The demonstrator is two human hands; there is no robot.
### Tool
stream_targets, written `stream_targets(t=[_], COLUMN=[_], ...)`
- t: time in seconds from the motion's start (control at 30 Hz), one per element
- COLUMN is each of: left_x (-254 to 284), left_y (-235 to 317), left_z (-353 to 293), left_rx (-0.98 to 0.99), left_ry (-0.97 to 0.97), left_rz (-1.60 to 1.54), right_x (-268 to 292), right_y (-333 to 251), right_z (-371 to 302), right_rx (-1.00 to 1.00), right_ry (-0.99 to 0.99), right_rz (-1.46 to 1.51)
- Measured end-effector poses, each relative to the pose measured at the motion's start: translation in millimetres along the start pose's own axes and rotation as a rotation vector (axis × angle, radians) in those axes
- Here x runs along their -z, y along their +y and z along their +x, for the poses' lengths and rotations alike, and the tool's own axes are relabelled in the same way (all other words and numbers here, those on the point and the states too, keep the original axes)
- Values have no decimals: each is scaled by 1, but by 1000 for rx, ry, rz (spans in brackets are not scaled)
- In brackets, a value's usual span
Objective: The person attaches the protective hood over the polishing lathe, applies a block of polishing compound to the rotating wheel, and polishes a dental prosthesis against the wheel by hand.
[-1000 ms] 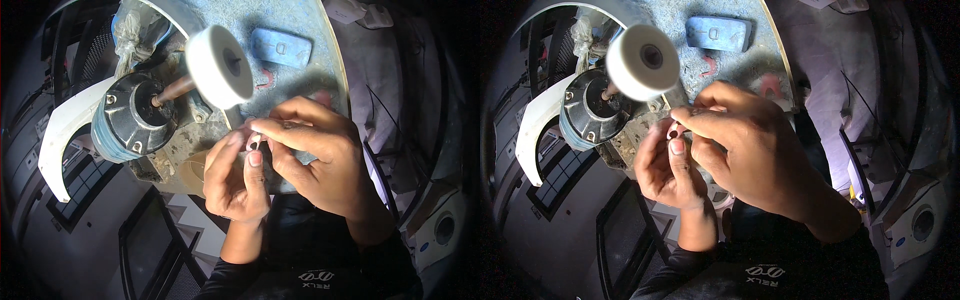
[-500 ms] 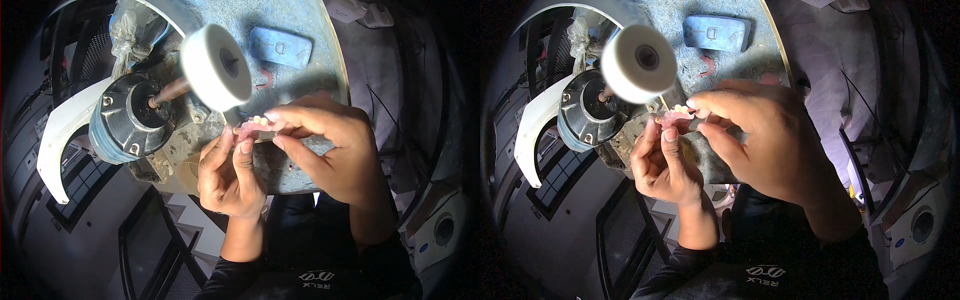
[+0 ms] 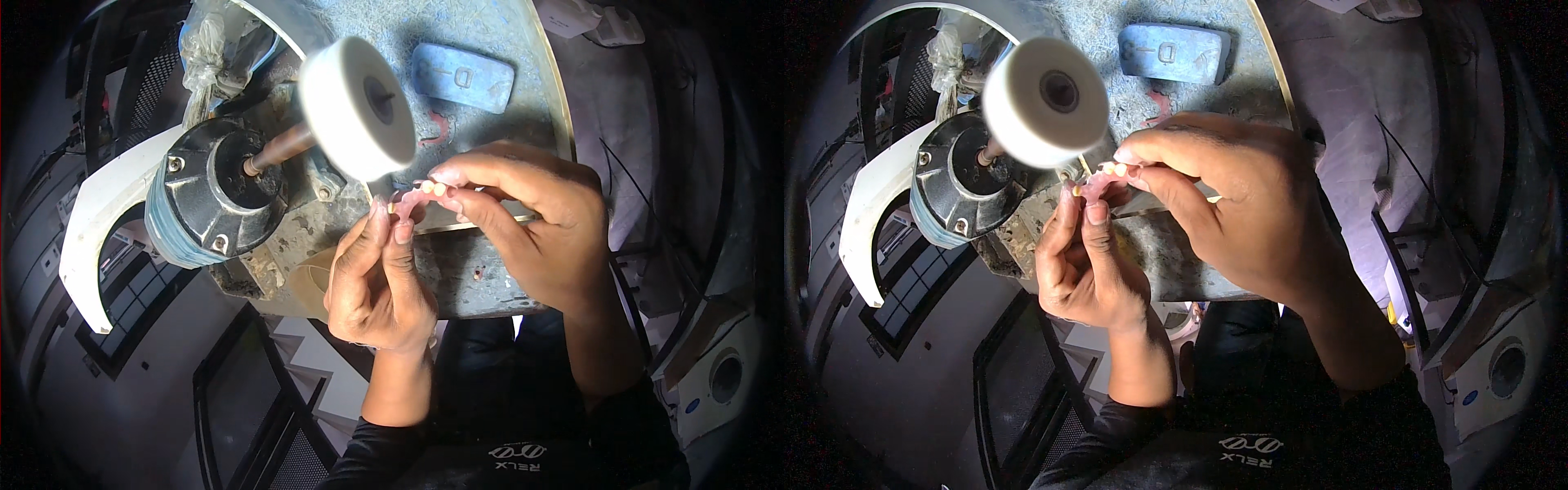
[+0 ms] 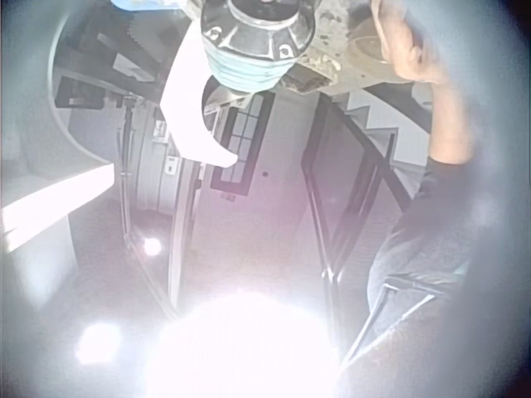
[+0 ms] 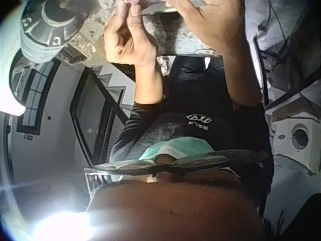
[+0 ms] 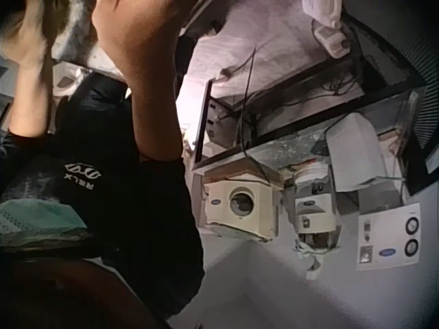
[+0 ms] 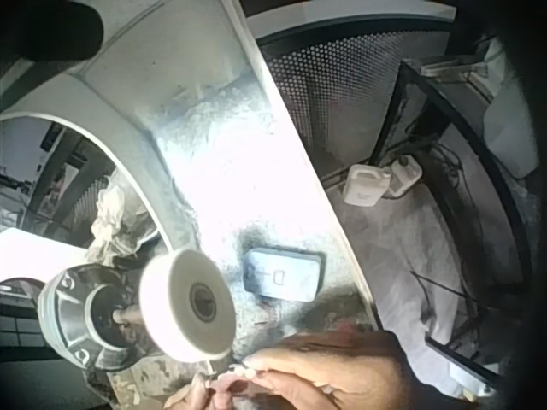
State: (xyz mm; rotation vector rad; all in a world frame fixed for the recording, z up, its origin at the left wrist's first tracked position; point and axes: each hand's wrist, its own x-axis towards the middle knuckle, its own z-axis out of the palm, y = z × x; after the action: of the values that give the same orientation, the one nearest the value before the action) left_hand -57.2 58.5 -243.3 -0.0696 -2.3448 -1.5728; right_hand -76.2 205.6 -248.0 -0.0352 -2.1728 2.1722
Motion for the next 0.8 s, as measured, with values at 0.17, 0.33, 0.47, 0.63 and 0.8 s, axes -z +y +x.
stream_targets(t=[0.17, 0.33, 0.47, 0.63, 0.8], left_x=[-9, -15, -21, -29, -26], left_y=[2, 7, 10, 15, 12], left_z=[6, 13, 15, 19, 23], left_rx=[93, 150, 188, 315, 370], left_ry=[24, 71, 92, 140, 123], left_rz=[-56, -143, -196, -268, -323], right_x=[-1, -3, -4, -1, -4], right_y=[6, 4, 4, 0, -4], right_z=[2, 11, 14, 16, 20], right_rx=[46, 59, 92, 83, 55], right_ry=[5, 11, 28, 32, 40], right_rz=[-101, -100, -149, -225, -241])
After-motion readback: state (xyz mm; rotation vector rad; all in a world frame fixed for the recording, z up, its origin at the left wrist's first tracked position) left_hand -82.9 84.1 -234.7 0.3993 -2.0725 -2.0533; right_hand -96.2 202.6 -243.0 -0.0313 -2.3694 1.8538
